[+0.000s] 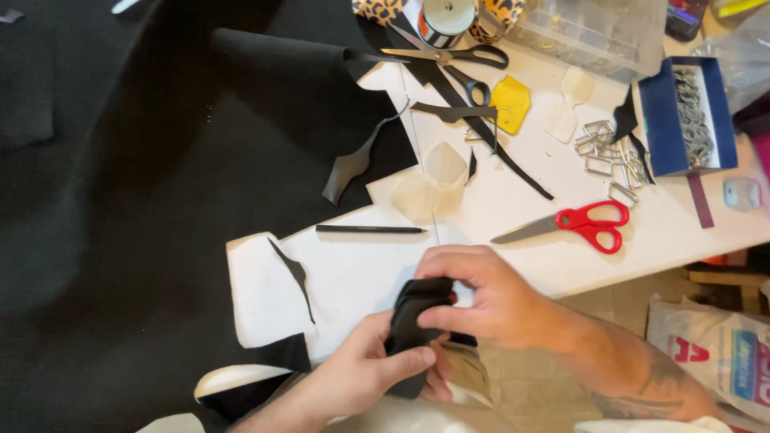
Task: Cutting a small piece of leather with scissors and then rolling up a large sheet of black leather on a workbench.
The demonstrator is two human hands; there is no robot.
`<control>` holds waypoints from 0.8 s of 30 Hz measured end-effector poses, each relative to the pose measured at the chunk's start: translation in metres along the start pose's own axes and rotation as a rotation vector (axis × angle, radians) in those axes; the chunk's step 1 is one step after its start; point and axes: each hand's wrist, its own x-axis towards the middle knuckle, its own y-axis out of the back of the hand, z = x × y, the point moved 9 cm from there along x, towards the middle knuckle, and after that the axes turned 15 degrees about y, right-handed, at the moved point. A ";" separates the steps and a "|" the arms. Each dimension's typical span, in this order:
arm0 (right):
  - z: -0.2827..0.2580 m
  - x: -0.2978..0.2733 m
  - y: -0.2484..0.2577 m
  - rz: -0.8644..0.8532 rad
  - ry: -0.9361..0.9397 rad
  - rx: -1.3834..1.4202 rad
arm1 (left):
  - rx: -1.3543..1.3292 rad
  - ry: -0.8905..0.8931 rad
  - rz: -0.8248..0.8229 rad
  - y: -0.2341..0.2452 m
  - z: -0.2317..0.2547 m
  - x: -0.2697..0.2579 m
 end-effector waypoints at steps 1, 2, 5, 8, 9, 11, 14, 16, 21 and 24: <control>-0.003 -0.001 0.010 0.007 0.010 -0.042 | 0.004 0.010 -0.053 -0.002 -0.005 0.001; 0.006 -0.015 0.033 -0.005 0.022 -0.037 | 0.004 -0.004 -0.040 -0.001 -0.002 0.000; 0.042 -0.061 0.147 0.402 -0.052 -0.198 | 0.087 0.083 0.054 0.007 -0.009 -0.007; 0.056 -0.076 0.229 0.505 0.073 -0.523 | 0.133 0.041 0.110 0.014 -0.009 -0.022; 0.066 -0.070 0.236 0.495 0.059 -0.538 | 0.165 0.012 0.112 0.013 -0.008 -0.026; 0.097 -0.070 0.245 0.474 0.032 -0.566 | 0.188 -0.033 0.141 0.012 -0.004 -0.039; 0.153 -0.099 0.262 0.450 -0.012 -0.620 | 0.290 -0.058 0.209 0.006 0.009 -0.062; 0.189 -0.126 0.277 0.439 -0.043 -0.670 | 0.508 -0.083 0.366 0.006 0.028 -0.084; 0.214 -0.094 0.267 0.390 -0.102 -0.792 | 0.791 -0.475 0.868 0.054 0.100 -0.186; 0.090 -0.026 0.152 0.287 0.050 -0.962 | 1.167 -0.709 1.369 0.092 0.165 -0.264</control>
